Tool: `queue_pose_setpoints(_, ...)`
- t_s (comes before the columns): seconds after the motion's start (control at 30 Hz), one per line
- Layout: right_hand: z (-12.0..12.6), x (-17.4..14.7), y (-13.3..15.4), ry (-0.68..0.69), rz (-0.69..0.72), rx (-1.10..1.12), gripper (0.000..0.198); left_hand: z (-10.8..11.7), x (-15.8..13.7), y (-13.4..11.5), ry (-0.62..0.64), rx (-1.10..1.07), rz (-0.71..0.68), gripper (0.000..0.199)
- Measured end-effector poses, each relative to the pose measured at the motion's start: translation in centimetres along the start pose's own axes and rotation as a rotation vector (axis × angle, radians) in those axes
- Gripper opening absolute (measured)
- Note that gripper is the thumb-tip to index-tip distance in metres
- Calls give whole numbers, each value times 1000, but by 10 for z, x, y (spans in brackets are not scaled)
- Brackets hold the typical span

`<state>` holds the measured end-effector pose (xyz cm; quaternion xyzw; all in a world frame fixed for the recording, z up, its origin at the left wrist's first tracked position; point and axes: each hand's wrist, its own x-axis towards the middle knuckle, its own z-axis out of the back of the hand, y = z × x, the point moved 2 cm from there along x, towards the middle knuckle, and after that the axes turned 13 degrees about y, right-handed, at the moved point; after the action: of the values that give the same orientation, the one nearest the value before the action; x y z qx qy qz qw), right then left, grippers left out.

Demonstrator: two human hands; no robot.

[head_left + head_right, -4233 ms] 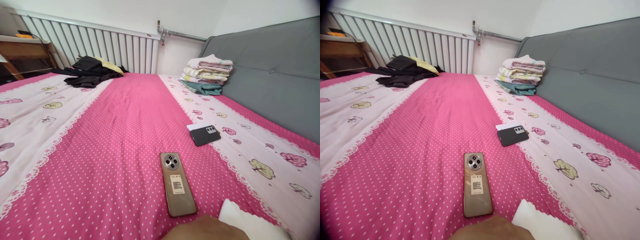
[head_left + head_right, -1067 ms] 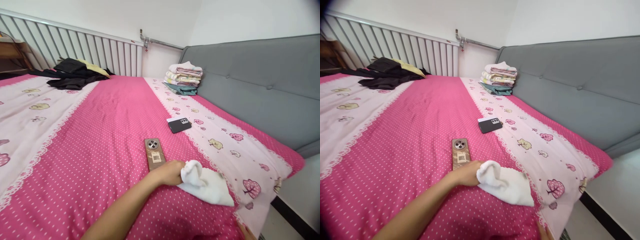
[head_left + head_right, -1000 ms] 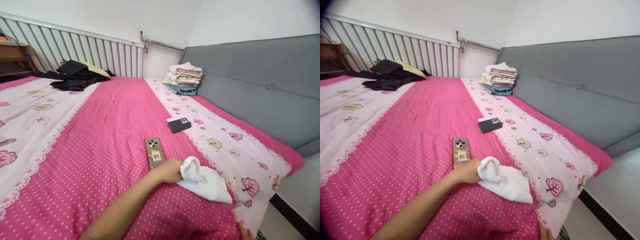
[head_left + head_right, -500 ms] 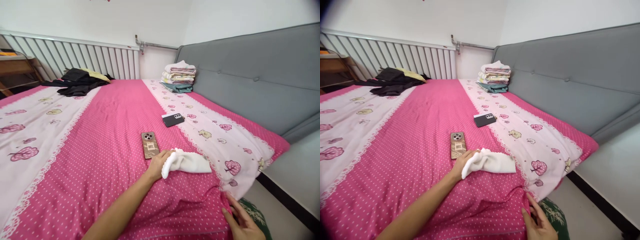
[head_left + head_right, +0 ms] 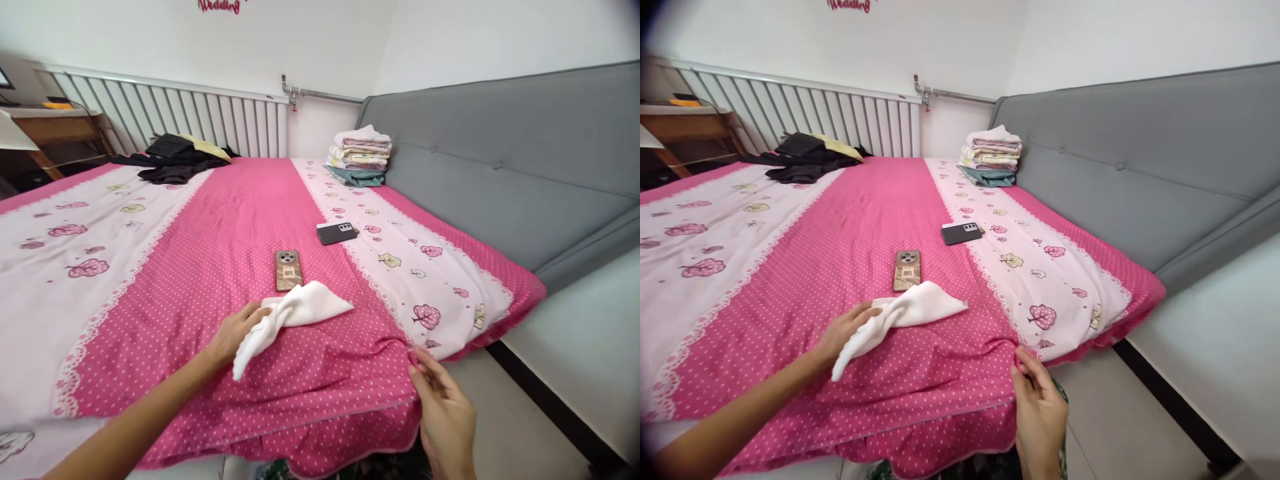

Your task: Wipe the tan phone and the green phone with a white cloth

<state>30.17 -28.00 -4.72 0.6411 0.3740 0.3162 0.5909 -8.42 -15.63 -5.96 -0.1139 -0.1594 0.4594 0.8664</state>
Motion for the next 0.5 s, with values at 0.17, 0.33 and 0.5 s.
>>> queue_pose_setpoints(0.17,-2,-10,4,387,-9,-128,44,11,-27,8,-12,169,51,32)
queue_pose_setpoints(0.33,33,-21,-70,103,-187,-132,61,4,-22,-2,-51,198,86,30)
queue_pose_setpoints(0.5,55,-58,-135,1,-343,-134,66,-1,-20,0,-41,205,84,29)
